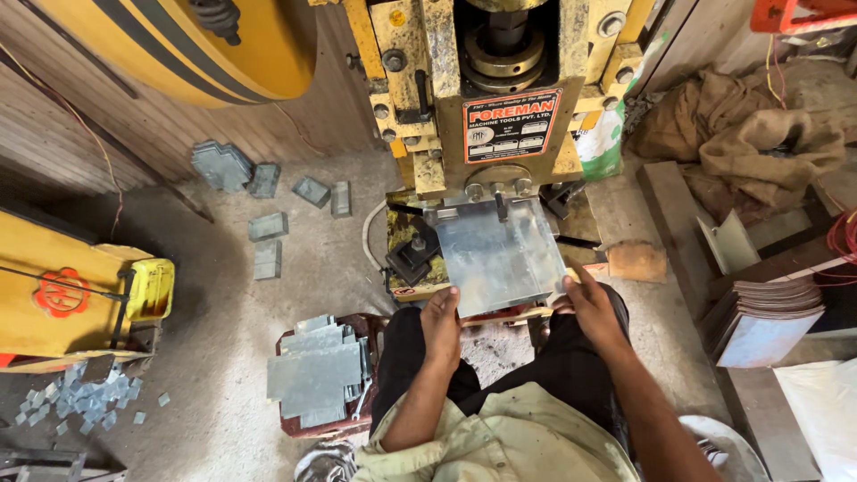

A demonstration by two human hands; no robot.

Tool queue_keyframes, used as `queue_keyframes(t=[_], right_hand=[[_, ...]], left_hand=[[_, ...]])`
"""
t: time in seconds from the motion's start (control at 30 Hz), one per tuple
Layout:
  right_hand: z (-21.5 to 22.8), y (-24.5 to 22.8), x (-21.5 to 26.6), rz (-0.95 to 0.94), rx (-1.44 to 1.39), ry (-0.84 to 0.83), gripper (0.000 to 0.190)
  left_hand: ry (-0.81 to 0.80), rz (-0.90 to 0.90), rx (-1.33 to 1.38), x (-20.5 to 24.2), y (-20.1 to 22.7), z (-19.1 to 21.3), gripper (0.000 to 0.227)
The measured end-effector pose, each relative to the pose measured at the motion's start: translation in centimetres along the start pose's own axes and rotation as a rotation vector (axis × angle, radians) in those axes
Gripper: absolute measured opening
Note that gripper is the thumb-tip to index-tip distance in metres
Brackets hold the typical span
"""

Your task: The person sits on the floor in a workshop and repeatedly places flat metal sheets into a yellow hydraulic press machine. They align the sheets, operate the press to bend them, and then remove the finished pieces, stacking them on a nearby red container.

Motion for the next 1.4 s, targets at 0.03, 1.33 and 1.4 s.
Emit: queue_keyframes(t=[0.03, 1.33, 1.4], right_hand=[[-0.7, 0.8, 0.1, 0.017, -0.128, -0.016, 0.056], [-2.6, -3.3, -2.7, 0.253, -0.673, 0.19, 0.034], [-4.4, -3.7, -1.1, 0.231, -0.643, 0.219, 0.034]], left_hand=[[0.022, 0.015, -0.063, 1.0, 1.2, -0.5, 0.041], [-0.544, 0.132, -0.186, 2.8, 5.6, -4.7, 0.077], [-0.512, 0.17, -0.159, 2.6, 5.5, -5.0, 0.073]])
Point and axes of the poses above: each hand's wrist, its own x-axis away from the middle knuckle, its own z-axis out of the back of the hand, y = z × x, the point moved 2 cm from there along -x, towards the middle knuckle, and after that the axes turned 9 degrees about -y, right-handed, at the moved point
